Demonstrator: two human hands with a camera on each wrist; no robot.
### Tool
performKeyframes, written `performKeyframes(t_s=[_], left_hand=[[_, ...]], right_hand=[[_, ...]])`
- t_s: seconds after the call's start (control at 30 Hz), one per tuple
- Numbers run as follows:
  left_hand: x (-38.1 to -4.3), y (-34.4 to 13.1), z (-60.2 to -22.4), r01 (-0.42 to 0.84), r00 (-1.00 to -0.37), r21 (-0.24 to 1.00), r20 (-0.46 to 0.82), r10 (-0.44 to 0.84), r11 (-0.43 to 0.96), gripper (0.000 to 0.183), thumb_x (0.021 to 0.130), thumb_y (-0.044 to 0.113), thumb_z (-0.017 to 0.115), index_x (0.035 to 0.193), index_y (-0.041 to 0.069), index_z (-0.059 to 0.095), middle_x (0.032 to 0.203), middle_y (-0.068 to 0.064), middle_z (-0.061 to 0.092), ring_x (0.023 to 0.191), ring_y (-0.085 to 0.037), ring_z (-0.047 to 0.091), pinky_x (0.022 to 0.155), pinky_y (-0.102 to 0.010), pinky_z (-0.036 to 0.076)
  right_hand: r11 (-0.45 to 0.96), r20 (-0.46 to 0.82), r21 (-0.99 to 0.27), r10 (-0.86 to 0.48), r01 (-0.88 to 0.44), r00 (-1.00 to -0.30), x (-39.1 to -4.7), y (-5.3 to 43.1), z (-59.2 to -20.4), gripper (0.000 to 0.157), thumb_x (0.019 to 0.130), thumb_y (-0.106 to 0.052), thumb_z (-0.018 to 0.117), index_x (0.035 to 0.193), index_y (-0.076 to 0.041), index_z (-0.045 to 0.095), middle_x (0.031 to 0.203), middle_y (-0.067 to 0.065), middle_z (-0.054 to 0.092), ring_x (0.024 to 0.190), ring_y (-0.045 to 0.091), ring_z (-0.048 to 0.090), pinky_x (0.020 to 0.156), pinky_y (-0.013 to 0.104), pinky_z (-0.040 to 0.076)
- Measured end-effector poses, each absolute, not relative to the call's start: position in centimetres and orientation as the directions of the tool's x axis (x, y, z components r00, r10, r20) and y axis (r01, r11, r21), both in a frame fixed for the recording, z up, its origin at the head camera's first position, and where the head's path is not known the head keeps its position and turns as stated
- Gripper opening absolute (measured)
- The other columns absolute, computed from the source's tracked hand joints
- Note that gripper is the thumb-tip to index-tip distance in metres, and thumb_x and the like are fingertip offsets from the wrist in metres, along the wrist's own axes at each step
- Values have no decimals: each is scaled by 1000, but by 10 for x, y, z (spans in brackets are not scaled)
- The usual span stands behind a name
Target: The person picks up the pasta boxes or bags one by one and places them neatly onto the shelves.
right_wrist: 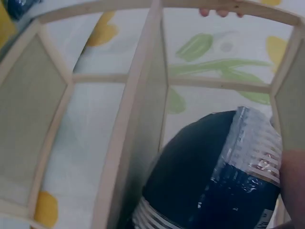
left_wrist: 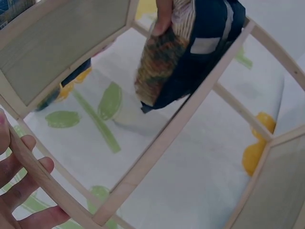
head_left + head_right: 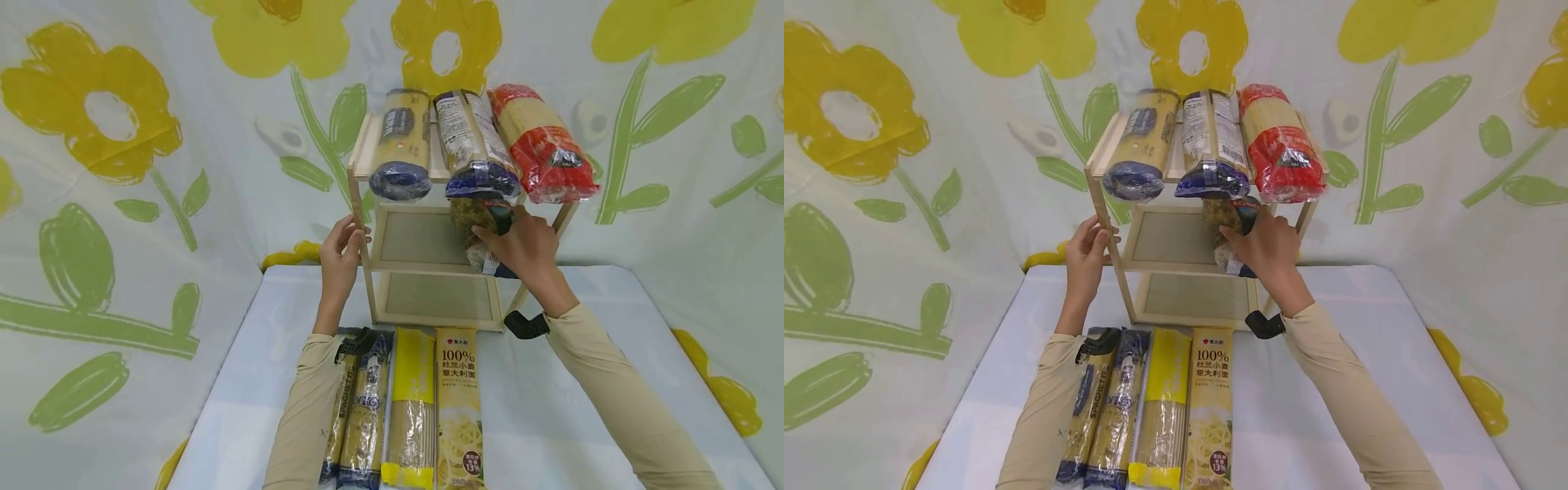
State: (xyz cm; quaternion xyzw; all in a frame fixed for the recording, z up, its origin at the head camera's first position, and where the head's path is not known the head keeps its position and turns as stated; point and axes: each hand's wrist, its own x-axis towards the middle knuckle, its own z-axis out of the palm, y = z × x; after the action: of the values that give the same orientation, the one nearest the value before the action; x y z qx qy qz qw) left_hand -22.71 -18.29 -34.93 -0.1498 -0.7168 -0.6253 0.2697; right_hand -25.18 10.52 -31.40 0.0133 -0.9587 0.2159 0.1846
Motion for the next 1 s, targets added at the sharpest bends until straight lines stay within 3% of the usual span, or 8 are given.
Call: performKeyframes(t_s=[0.27, 0.4, 0.67, 0.8, 1.0], left_hand=[[-230, -181, -350, 542, -819, 826, 560, -121, 155, 30, 97, 3, 51, 123, -11, 53, 103, -30, 63, 91, -43, 62, 65, -60, 51], [-229, -180, -351, 529, -827, 833, 549, -125, 163, 30, 97, 3, 50, 124, -10, 53, 104, -28, 63, 91, -42, 62, 65, -59, 51], [-228, -182, -351, 530, -825, 829, 553, -117, 179, 32, 97, 3, 50, 126, -10, 51, 105, -29, 63, 93, -42, 62, 64, -60, 50], [-228, -182, -352, 521, -830, 835, 545, -124, 178, 32, 97, 3, 49, 127, -9, 51, 105, -28, 63, 93, -40, 62, 64, -57, 52], [-229, -181, -351, 521, -830, 836, 543, -128, 171, 32, 97, 2, 50, 126, -11, 51, 105, -28, 63, 92, -41, 62, 62, -55, 53]], right_hand=[[953, 291, -294, 17, -72, -956, -264, 98, -310, 75, 82, -52, 65, 121, 10, 50, 100, 37, 53, 71, 48, 57, 48, 51, 46], [961, 304, -267, 11, -74, -952, -265, 95, -317, 83, 83, -53, 64, 131, 11, 44, 116, 42, 47, 73, 50, 58, 52, 55, 49], [965, 464, -231, 1, -120, -886, -264, 89, -328, 80, 81, -51, 68, 122, 16, 51, 99, 36, 54, 60, 42, 57, 46, 49, 48], [973, 468, -196, -18, -124, -883, -264, 90, -327, 82, 81, -52, 67, 123, 17, 50, 99, 37, 54, 61, 43, 58, 45, 48, 49], [980, 497, -149, -41, -132, -867, -264, 92, -329, 82, 79, -54, 68, 119, 15, 53, 85, 32, 56, 56, 40, 58, 41, 43, 47]])
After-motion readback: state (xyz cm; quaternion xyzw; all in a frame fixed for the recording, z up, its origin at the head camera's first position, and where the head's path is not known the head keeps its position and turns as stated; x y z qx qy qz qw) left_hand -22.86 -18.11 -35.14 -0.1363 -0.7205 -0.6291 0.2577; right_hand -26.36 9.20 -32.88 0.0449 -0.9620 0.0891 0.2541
